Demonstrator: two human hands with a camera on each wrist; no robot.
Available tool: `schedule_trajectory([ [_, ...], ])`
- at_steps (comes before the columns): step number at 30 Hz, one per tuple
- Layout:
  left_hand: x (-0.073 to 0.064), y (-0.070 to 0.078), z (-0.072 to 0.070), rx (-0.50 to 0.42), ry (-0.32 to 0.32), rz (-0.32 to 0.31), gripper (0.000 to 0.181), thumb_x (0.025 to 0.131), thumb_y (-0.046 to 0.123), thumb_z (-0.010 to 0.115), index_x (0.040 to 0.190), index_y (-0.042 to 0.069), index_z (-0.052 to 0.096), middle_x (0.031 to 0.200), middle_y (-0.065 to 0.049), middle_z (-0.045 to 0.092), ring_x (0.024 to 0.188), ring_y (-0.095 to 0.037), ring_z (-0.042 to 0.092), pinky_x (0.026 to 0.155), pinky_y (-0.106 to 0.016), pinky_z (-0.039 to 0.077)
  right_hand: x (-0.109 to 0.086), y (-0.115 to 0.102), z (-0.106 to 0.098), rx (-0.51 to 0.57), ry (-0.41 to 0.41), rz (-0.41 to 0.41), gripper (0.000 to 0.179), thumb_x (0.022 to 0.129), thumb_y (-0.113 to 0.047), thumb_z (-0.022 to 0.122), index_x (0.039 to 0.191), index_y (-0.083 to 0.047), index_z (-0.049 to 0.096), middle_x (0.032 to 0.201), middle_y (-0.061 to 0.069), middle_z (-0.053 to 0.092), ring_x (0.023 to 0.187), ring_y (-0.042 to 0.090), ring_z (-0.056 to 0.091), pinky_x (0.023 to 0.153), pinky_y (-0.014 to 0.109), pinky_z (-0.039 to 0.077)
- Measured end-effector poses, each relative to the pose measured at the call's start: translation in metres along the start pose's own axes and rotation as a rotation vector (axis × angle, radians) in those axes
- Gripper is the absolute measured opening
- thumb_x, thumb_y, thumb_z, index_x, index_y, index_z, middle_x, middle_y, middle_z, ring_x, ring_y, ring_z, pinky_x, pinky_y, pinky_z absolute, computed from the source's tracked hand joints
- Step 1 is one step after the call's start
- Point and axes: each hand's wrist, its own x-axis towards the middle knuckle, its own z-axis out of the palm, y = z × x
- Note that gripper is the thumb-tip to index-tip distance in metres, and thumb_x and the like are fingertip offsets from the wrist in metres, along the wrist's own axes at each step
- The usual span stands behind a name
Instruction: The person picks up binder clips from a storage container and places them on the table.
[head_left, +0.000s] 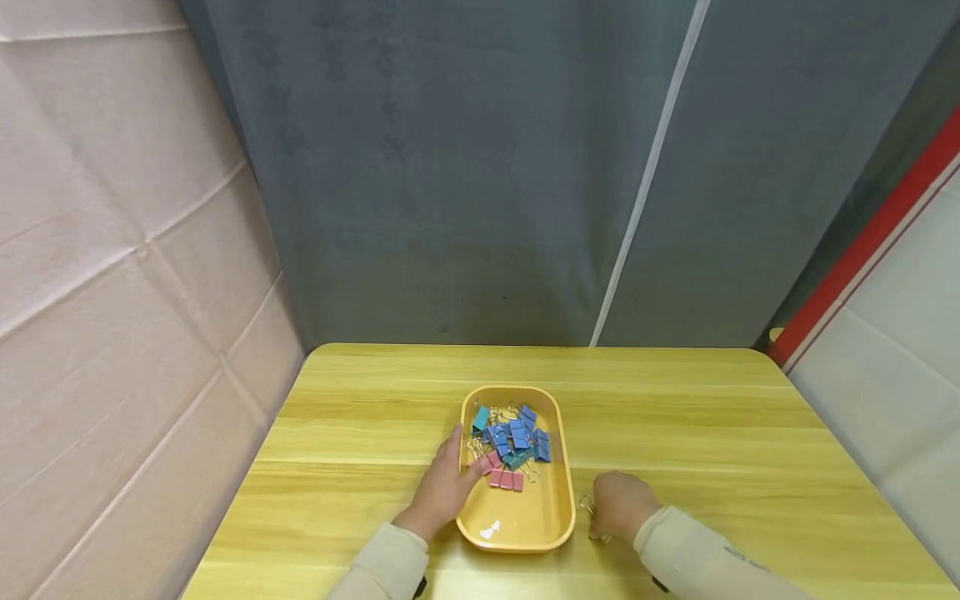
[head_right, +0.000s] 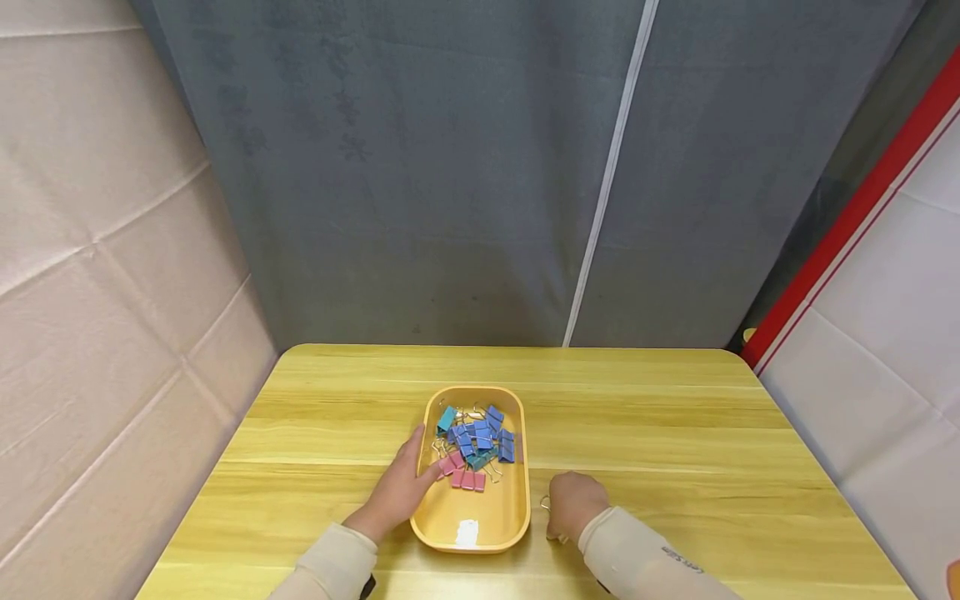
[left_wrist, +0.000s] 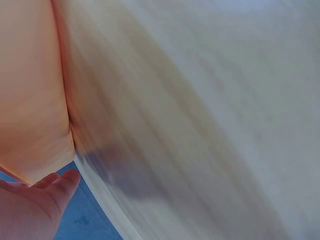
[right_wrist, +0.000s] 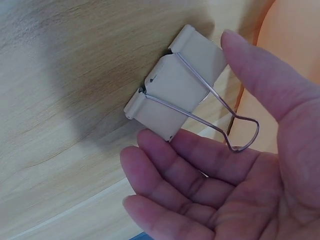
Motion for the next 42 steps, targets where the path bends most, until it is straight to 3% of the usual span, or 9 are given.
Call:
schedule_trajectory([
  [15, -0.001, 0.0, -0.001, 0.009, 0.0, 0.007, 0.071, 0.1, 0.034, 0.051, 0.154, 0.003, 0.017, 0.153, -0.024, 0.029, 0.136, -0.045, 0.033, 0.113, -0.058, 0.027, 0.0, 0.0, 0.0, 0.002, 0.017, -0.007, 0.037, 0.061, -0.026, 0.09, 0.062, -0.011, 0.056, 0.06, -0.003, 0.054, 0.056, 0.013, 0.051, 0.057, 0.033, 0.055],
  [23, -0.001, 0.0, 0.0, -0.006, 0.007, 0.012, 0.069, 0.101, 0.035, 0.049, 0.153, 0.002, 0.018, 0.153, -0.024, 0.03, 0.136, -0.045, 0.033, 0.113, -0.058, 0.026, 0.001, 0.003, -0.009, 0.072, 0.045, -0.023, 0.037, 0.059, -0.024, 0.089, 0.063, -0.011, 0.055, 0.06, -0.002, 0.053, 0.056, 0.015, 0.05, 0.054, 0.031, 0.053],
  [26, -0.001, -0.001, 0.001, -0.005, 0.008, 0.009, 0.069, 0.101, 0.035, 0.048, 0.153, 0.003, 0.018, 0.153, -0.024, 0.029, 0.137, -0.045, 0.033, 0.113, -0.058, 0.026, 0.003, 0.004, -0.017, 0.089, 0.059, -0.017, 0.032, 0.062, -0.02, 0.087, 0.077, -0.003, 0.064, 0.073, 0.006, 0.064, 0.063, 0.018, 0.056, 0.058, 0.034, 0.055],
  [31, 0.0, -0.002, 0.002, -0.006, 0.016, 0.017, 0.067, 0.101, 0.034, 0.048, 0.153, 0.002, 0.019, 0.153, -0.024, 0.029, 0.136, -0.045, 0.033, 0.113, -0.057, 0.026, 0.002, 0.005, -0.031, 0.073, 0.106, -0.04, 0.057, 0.065, -0.019, 0.084, 0.111, 0.008, 0.064, 0.103, 0.024, 0.066, 0.086, 0.035, 0.065, 0.072, 0.048, 0.058],
  [37, 0.0, -0.001, 0.001, -0.015, 0.014, 0.023, 0.068, 0.101, 0.034, 0.047, 0.153, 0.001, 0.018, 0.154, -0.024, 0.028, 0.137, -0.045, 0.031, 0.114, -0.057, 0.025, 0.0, 0.003, -0.04, 0.064, 0.192, -0.09, 0.058, 0.066, -0.018, 0.083, 0.116, 0.005, 0.063, 0.108, 0.024, 0.063, 0.096, 0.04, 0.062, 0.07, 0.048, 0.058],
  [42, -0.001, 0.0, 0.0, -0.022, 0.008, 0.019, 0.067, 0.102, 0.034, 0.047, 0.153, 0.002, 0.018, 0.154, -0.022, 0.027, 0.138, -0.044, 0.031, 0.115, -0.056, 0.024, 0.0, -0.003, -0.042, 0.06, 0.26, -0.138, 0.059, 0.066, -0.017, 0.082, 0.117, 0.005, 0.062, 0.114, 0.023, 0.061, 0.103, 0.041, 0.059, 0.079, 0.05, 0.057],
])
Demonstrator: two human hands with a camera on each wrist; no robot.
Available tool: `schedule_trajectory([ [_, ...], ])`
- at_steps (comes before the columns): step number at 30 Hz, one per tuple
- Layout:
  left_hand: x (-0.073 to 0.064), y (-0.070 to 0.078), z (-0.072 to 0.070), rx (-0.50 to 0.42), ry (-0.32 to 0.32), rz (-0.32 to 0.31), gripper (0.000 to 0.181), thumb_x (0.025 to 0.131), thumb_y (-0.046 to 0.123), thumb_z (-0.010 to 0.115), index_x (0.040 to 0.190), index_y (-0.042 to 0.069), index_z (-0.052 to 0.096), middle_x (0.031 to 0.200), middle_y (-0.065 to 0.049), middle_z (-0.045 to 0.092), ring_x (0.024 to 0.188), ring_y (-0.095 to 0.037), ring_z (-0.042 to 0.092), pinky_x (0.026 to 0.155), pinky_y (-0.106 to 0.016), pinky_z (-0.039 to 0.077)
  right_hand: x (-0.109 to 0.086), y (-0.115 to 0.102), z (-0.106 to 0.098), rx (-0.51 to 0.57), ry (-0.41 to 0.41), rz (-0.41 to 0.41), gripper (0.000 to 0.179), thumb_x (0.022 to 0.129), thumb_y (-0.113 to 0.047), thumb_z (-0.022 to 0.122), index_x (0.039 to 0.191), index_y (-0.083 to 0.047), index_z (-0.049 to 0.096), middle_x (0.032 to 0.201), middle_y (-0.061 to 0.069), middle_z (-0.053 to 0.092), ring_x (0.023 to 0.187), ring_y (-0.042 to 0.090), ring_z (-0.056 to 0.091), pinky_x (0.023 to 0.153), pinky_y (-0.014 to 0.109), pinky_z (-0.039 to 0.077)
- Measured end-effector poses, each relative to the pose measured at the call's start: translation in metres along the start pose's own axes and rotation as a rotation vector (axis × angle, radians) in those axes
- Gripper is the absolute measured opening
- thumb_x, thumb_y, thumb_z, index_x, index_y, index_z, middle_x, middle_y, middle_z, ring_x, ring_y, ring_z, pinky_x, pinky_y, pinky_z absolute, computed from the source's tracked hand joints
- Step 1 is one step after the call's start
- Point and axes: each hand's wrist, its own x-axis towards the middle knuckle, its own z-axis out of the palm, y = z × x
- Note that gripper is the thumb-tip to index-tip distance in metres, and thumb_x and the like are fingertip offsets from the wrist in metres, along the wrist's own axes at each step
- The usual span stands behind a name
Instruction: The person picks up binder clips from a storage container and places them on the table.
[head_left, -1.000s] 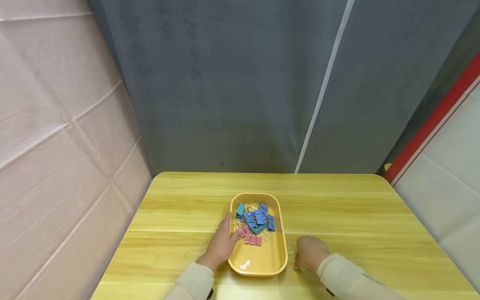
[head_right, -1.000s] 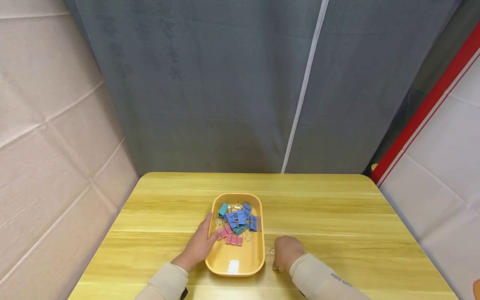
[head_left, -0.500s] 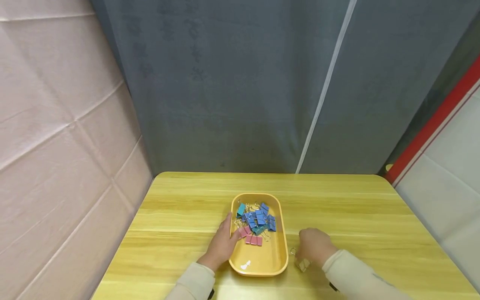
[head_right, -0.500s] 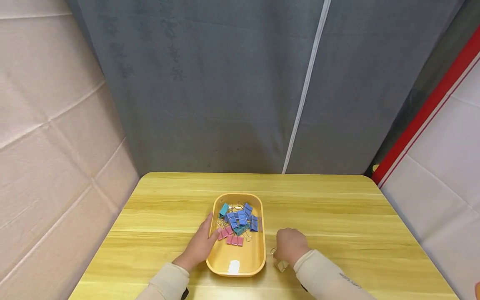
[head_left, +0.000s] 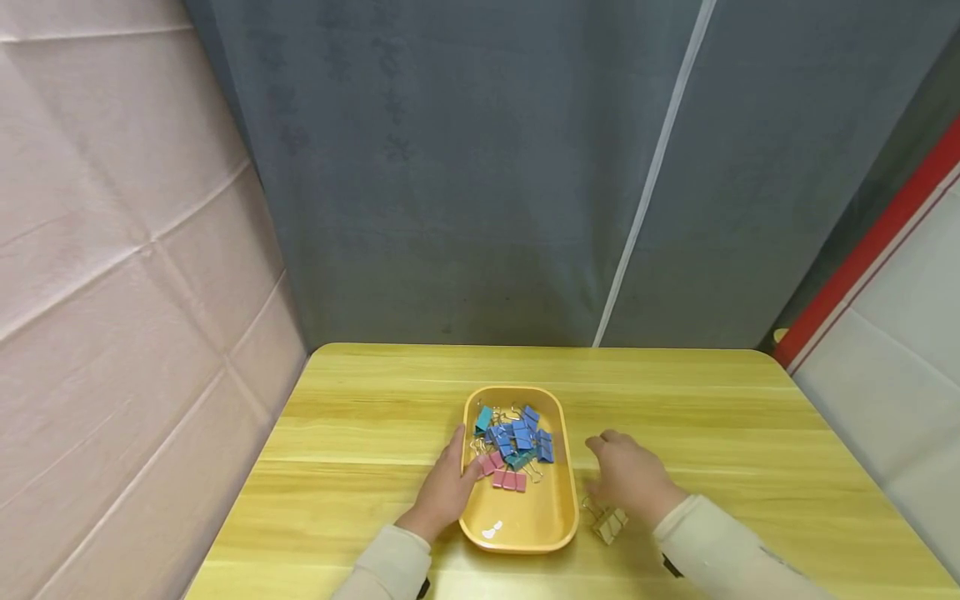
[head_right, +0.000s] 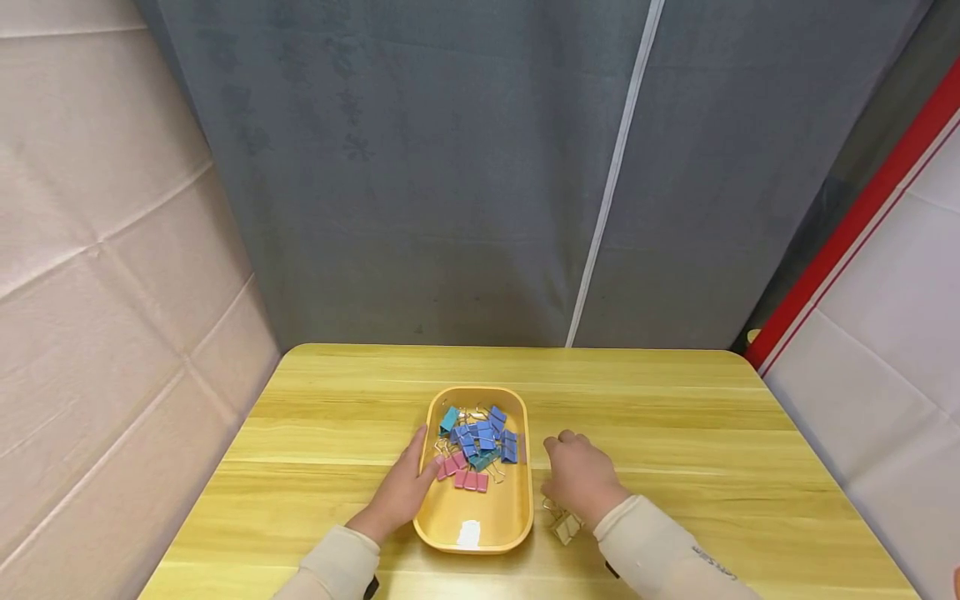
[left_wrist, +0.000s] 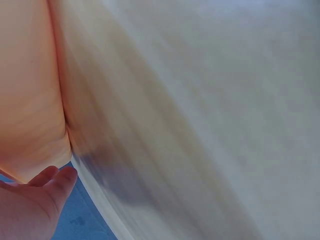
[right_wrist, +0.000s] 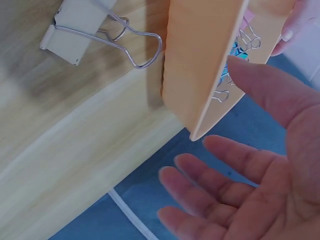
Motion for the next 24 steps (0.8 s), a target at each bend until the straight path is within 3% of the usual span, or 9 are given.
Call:
schedule_trajectory([
  [7, 0.0, -0.001, 0.0, 0.0, 0.006, 0.006, 0.067, 0.102, 0.034, 0.047, 0.153, 0.002, 0.018, 0.154, -0.023, 0.028, 0.138, -0.044, 0.031, 0.114, -0.056, 0.024, 0.004, -0.01, -0.002, -0.015, 0.048, -0.091, 0.06, 0.068, -0.022, 0.085, 0.12, 0.001, 0.063, 0.121, 0.022, 0.06, 0.111, 0.041, 0.058, 0.088, 0.05, 0.054],
  [15, 0.0, -0.002, -0.001, 0.004, 0.015, 0.007, 0.068, 0.101, 0.035, 0.048, 0.153, 0.002, 0.02, 0.152, -0.024, 0.031, 0.136, -0.045, 0.033, 0.113, -0.057, 0.026, 0.014, -0.015, 0.003, -0.075, 0.074, -0.349, 0.061, 0.067, -0.019, 0.086, 0.121, 0.0, 0.063, 0.12, 0.019, 0.061, 0.109, 0.035, 0.06, 0.09, 0.045, 0.054],
  [19, 0.0, -0.003, 0.0, 0.024, 0.02, 0.012, 0.069, 0.101, 0.037, 0.048, 0.153, 0.002, 0.02, 0.151, -0.025, 0.033, 0.135, -0.045, 0.036, 0.112, -0.057, 0.029, 0.018, -0.017, 0.007, -0.072, 0.058, -0.459, 0.057, 0.069, -0.019, 0.085, 0.119, -0.001, 0.064, 0.122, 0.017, 0.06, 0.112, 0.034, 0.059, 0.093, 0.045, 0.053],
  [24, 0.0, -0.004, 0.0, 0.035, 0.026, 0.015, 0.068, 0.1, 0.036, 0.049, 0.152, 0.001, 0.022, 0.15, -0.026, 0.034, 0.134, -0.045, 0.037, 0.111, -0.057, 0.03, 0.021, -0.02, 0.012, -0.045, 0.023, -0.514, 0.053, 0.07, -0.017, 0.084, 0.118, -0.004, 0.064, 0.125, 0.016, 0.059, 0.115, 0.033, 0.058, 0.096, 0.045, 0.051],
])
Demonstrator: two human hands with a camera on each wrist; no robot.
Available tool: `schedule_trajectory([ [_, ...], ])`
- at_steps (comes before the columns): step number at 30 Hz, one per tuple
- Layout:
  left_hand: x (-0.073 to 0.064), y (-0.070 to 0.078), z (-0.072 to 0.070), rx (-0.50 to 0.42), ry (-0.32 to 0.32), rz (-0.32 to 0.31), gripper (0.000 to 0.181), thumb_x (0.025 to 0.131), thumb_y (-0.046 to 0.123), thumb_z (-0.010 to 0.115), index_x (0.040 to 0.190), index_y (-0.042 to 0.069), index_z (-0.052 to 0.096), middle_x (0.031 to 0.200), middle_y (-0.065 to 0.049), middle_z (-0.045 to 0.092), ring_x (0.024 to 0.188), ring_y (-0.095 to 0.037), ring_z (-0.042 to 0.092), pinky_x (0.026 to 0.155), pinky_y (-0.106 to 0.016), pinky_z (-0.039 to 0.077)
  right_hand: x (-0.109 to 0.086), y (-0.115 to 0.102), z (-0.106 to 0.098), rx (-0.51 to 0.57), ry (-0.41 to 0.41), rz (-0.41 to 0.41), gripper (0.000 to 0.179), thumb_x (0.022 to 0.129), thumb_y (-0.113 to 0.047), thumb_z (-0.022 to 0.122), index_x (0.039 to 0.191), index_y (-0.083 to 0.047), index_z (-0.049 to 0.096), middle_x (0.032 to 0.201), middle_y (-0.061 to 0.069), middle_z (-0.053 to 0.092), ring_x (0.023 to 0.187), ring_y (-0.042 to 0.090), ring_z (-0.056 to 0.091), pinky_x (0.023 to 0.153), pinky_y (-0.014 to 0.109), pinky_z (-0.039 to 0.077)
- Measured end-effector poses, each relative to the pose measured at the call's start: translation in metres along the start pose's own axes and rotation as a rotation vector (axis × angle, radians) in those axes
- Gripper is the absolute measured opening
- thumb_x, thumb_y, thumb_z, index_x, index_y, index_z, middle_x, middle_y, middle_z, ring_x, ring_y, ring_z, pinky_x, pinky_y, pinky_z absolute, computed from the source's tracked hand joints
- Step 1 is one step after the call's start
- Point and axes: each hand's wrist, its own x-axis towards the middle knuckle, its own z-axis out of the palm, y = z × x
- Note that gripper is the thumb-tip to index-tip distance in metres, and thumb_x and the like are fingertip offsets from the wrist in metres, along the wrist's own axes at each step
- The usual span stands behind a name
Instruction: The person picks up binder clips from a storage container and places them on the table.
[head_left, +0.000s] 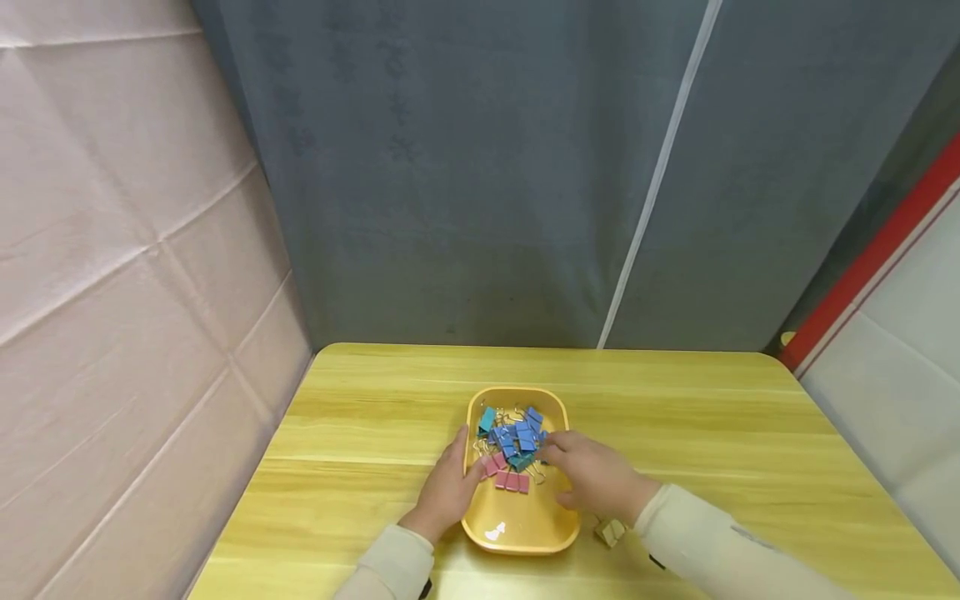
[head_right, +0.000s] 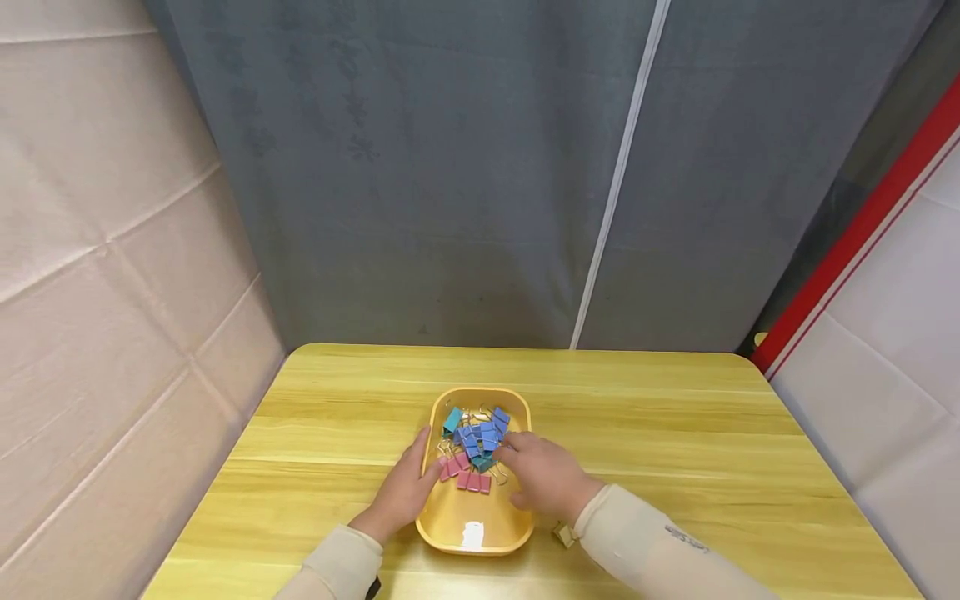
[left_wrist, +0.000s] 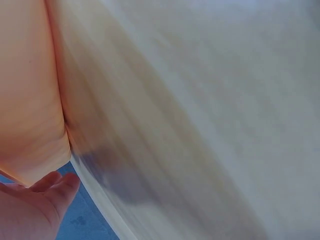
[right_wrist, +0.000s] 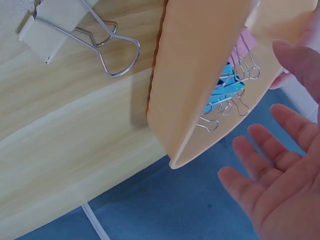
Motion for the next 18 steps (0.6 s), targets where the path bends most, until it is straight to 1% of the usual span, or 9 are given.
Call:
schedule_trajectory([
  [8, 0.001, 0.0, 0.0, 0.013, 0.005, -0.009, 0.068, 0.1, 0.036, 0.05, 0.152, 0.002, 0.023, 0.149, -0.025, 0.036, 0.133, -0.045, 0.038, 0.111, -0.058, 0.031, 0.008, 0.001, 0.006, -0.005, -0.027, -0.019, 0.053, 0.072, -0.012, 0.081, 0.121, -0.004, 0.064, 0.126, 0.015, 0.059, 0.117, 0.032, 0.057, 0.099, 0.045, 0.049],
  [13, 0.0, 0.0, 0.0, 0.024, 0.001, -0.002, 0.069, 0.1, 0.038, 0.049, 0.152, 0.002, 0.021, 0.149, -0.025, 0.035, 0.133, -0.045, 0.038, 0.11, -0.058, 0.031, 0.014, -0.002, 0.01, -0.022, -0.042, -0.077, 0.054, 0.069, -0.007, 0.082, 0.12, -0.007, 0.064, 0.126, 0.013, 0.059, 0.116, 0.031, 0.057, 0.098, 0.043, 0.051],
  [18, 0.0, 0.001, 0.001, 0.027, 0.0, -0.013, 0.069, 0.1, 0.038, 0.049, 0.153, 0.003, 0.021, 0.15, -0.024, 0.035, 0.134, -0.045, 0.038, 0.11, -0.058, 0.031, 0.021, -0.007, 0.011, -0.05, -0.056, -0.12, 0.056, 0.067, -0.007, 0.084, 0.12, -0.006, 0.065, 0.126, 0.012, 0.059, 0.116, 0.029, 0.057, 0.099, 0.041, 0.05],
])
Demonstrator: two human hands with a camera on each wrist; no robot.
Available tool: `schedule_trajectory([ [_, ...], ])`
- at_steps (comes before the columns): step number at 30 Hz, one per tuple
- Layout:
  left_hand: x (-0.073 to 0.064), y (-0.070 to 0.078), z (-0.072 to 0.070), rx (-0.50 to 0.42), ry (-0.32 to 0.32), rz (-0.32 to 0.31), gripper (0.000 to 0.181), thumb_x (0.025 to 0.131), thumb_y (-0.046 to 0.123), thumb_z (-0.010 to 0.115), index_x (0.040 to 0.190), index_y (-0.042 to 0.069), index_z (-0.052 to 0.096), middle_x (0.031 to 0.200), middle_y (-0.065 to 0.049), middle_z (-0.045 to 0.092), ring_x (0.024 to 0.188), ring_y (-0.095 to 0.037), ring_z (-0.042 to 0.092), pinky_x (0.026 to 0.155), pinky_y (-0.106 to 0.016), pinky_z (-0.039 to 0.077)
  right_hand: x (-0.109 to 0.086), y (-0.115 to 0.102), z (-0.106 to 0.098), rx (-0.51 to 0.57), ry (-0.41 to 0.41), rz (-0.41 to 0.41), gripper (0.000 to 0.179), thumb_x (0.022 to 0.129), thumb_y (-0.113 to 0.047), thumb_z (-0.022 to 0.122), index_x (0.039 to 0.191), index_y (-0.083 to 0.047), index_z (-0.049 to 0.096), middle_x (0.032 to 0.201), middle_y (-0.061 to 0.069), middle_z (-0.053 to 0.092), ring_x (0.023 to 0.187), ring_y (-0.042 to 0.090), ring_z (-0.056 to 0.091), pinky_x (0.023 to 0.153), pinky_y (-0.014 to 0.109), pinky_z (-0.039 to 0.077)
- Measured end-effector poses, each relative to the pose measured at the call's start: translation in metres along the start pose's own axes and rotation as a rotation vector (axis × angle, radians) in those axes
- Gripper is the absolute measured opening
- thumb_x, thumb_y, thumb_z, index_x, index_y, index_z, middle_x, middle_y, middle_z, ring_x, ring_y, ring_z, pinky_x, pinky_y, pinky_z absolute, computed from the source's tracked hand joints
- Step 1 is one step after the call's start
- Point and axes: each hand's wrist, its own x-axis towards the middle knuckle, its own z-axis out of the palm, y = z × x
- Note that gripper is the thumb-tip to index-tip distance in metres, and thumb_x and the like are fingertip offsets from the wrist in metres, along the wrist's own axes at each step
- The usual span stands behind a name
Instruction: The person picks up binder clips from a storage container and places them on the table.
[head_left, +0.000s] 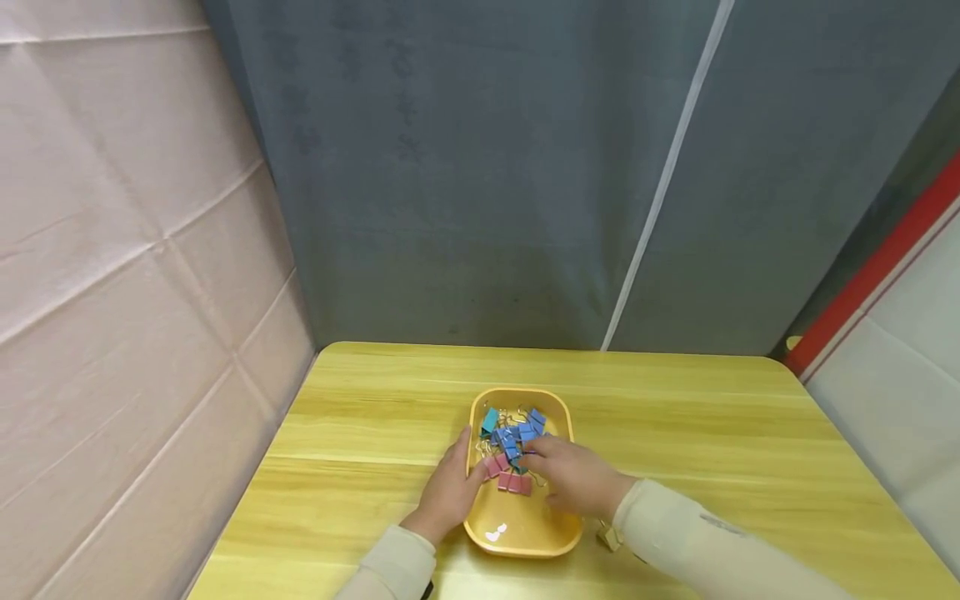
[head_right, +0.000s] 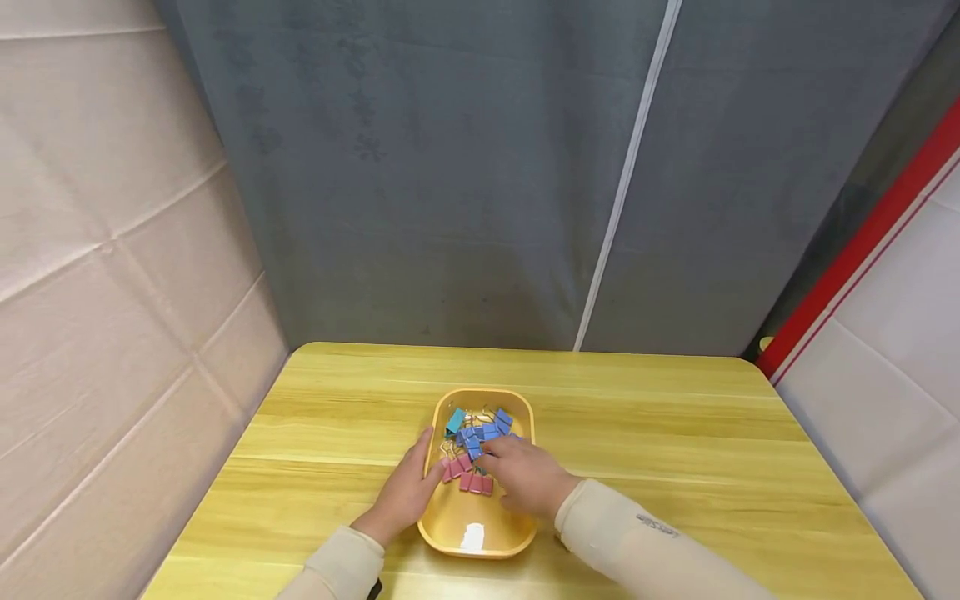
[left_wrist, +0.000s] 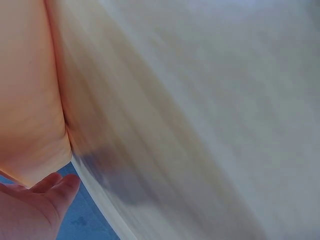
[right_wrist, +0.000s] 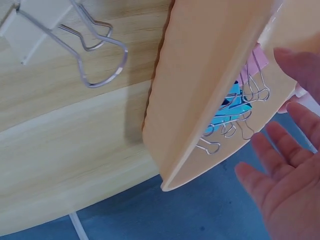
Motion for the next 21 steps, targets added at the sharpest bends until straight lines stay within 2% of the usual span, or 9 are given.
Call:
schedule_trajectory([
  [12, 0.001, -0.004, 0.003, 0.008, 0.005, 0.009, 0.07, 0.1, 0.041, 0.048, 0.153, 0.002, 0.021, 0.149, -0.026, 0.036, 0.132, -0.046, 0.04, 0.109, -0.06, 0.033, 0.017, -0.005, 0.005, -0.078, -0.055, -0.063, 0.058, 0.066, -0.009, 0.085, 0.121, -0.01, 0.065, 0.123, 0.007, 0.06, 0.114, 0.025, 0.057, 0.1, 0.04, 0.049],
  [21, 0.001, -0.004, 0.003, -0.006, 0.004, 0.016, 0.072, 0.1, 0.044, 0.046, 0.153, 0.003, 0.021, 0.149, -0.025, 0.035, 0.133, -0.045, 0.039, 0.109, -0.06, 0.032, 0.025, -0.007, 0.011, -0.053, -0.114, -0.048, 0.061, 0.067, -0.005, 0.083, 0.124, -0.012, 0.064, 0.125, 0.004, 0.06, 0.117, 0.023, 0.056, 0.103, 0.039, 0.047],
])
